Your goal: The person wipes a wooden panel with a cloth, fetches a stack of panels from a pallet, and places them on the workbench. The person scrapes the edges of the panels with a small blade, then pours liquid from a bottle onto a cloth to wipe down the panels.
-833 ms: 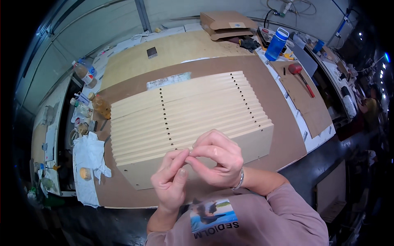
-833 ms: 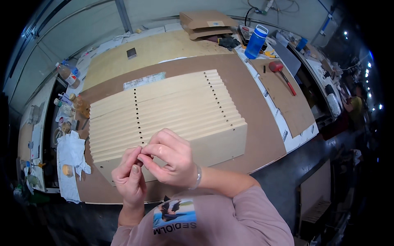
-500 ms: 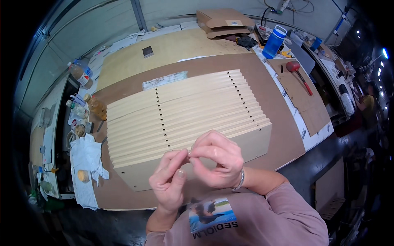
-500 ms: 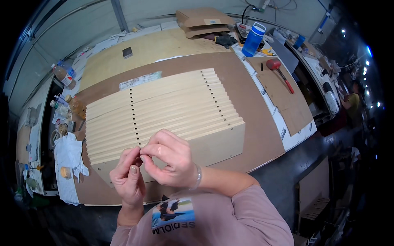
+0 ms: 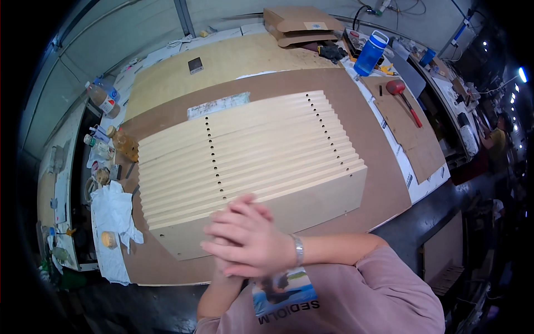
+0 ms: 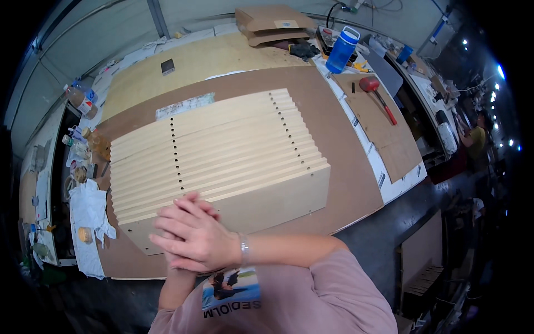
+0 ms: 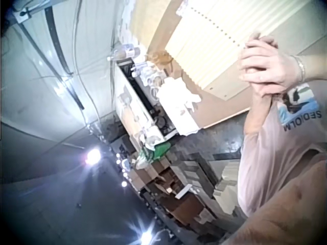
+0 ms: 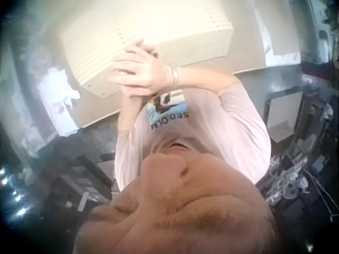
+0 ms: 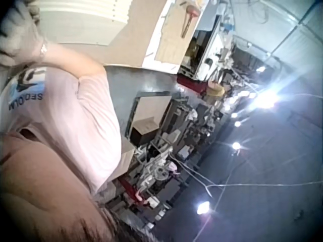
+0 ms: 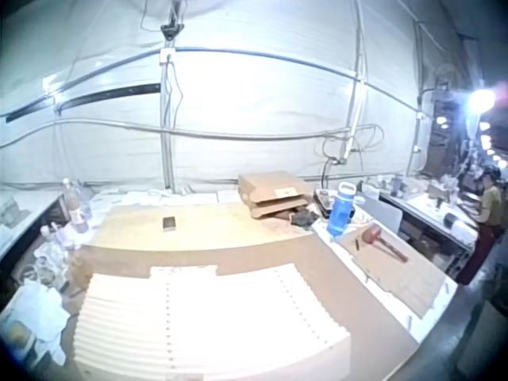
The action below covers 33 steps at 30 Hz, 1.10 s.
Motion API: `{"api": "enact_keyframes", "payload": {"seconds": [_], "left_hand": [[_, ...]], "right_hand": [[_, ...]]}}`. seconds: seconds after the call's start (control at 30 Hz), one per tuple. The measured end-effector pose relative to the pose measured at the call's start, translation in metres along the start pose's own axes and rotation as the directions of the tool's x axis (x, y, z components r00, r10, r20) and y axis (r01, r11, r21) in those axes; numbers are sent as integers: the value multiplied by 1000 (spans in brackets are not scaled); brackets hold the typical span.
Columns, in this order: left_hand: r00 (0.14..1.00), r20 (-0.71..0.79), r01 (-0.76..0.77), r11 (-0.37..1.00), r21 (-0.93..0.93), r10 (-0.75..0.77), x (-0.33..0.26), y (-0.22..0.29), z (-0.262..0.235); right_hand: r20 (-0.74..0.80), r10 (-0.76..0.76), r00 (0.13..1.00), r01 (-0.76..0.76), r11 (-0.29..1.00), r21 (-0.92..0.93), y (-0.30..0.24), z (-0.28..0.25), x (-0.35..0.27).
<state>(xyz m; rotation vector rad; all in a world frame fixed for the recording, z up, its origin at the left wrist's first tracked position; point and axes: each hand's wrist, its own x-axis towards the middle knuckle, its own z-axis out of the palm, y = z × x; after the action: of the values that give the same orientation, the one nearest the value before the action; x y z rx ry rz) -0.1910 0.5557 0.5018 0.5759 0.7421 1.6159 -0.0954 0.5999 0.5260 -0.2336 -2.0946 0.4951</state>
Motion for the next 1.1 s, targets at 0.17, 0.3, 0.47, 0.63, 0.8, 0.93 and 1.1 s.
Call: {"api": "enact_keyframes", "payload": {"seconds": [0.17,0.3,0.47,0.63,0.8,0.93,1.1], "left_hand": [[990,82,-138,888,440,113,-12,-32,12],[934,220,342,887,-310,-283,-9,4,-24],[861,-340,-165,841,515,377,-18,76,-138],[662,-584,95,720,688,470,3,75,-284],[831,-480,8,857,515,281,7,55,-276],[834,-468,40,814,580,292,7,65,-261],[826,-471,12,827,563,309,4,62,-278]], "right_hand": [[42,-102,994,104,994,-30,42,8,-37],[11,291,957,-260,869,-422,76,-35,-55],[-563,503,656,-748,531,-397,115,-129,-122],[-536,839,92,-870,329,367,139,-179,-224],[-339,929,146,-829,302,471,124,-171,-221],[-319,930,182,-847,313,430,117,-162,-212],[-325,931,167,-811,318,491,118,-155,-208]]}}
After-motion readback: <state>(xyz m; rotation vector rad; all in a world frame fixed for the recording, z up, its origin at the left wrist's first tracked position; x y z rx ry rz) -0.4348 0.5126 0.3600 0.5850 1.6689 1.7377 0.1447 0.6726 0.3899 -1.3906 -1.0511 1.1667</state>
